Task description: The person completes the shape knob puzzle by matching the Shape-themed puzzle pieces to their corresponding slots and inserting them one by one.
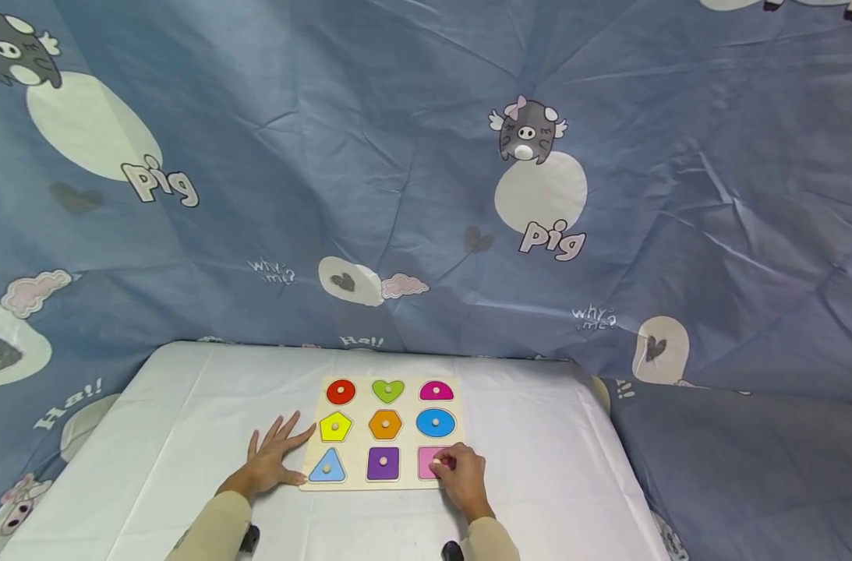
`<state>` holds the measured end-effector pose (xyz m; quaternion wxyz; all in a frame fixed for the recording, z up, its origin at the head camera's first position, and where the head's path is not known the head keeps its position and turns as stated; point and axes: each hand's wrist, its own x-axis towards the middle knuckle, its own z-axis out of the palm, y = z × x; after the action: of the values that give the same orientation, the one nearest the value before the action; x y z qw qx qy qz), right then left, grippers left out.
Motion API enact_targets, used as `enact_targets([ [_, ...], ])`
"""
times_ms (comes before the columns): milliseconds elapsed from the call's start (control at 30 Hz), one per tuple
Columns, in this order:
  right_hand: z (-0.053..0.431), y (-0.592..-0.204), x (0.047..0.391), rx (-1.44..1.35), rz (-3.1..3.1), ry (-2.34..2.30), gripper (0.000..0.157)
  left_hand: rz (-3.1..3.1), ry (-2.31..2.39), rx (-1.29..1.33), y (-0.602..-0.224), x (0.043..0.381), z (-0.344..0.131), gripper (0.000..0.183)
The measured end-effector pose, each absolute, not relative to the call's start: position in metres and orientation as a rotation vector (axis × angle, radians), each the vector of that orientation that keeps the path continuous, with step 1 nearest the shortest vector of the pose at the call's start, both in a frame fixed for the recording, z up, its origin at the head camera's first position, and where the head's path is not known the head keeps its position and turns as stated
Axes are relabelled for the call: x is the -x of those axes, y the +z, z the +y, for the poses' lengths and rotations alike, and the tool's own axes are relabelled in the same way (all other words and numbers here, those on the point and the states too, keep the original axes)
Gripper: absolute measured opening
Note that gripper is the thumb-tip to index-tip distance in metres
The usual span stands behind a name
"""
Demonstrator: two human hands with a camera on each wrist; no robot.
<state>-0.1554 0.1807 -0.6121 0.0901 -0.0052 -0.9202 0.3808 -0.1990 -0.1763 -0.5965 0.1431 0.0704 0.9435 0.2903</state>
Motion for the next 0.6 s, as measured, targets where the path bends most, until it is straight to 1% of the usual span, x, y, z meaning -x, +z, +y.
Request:
enact_targets([
  [300, 0.180, -0.613, 0.155, -0.007, -2.751, 1.202, 0.013, 2.731, 0.816, -0.201, -0.597, 0.192, -0.182, 0.095],
  [500, 0.197, -0.608, 0.154, -0.066, -2.771, 1.245, 0.016, 2.716, 0.787, -0.293, -0.591, 0.193, -0.175, 0.087],
  [600, 0.208, -0.601, 0.153, -0.059, -2.790, 1.342, 0.020, 2.665, 0.756, -0.333, -0.580, 0.196, -0.175, 0.083],
])
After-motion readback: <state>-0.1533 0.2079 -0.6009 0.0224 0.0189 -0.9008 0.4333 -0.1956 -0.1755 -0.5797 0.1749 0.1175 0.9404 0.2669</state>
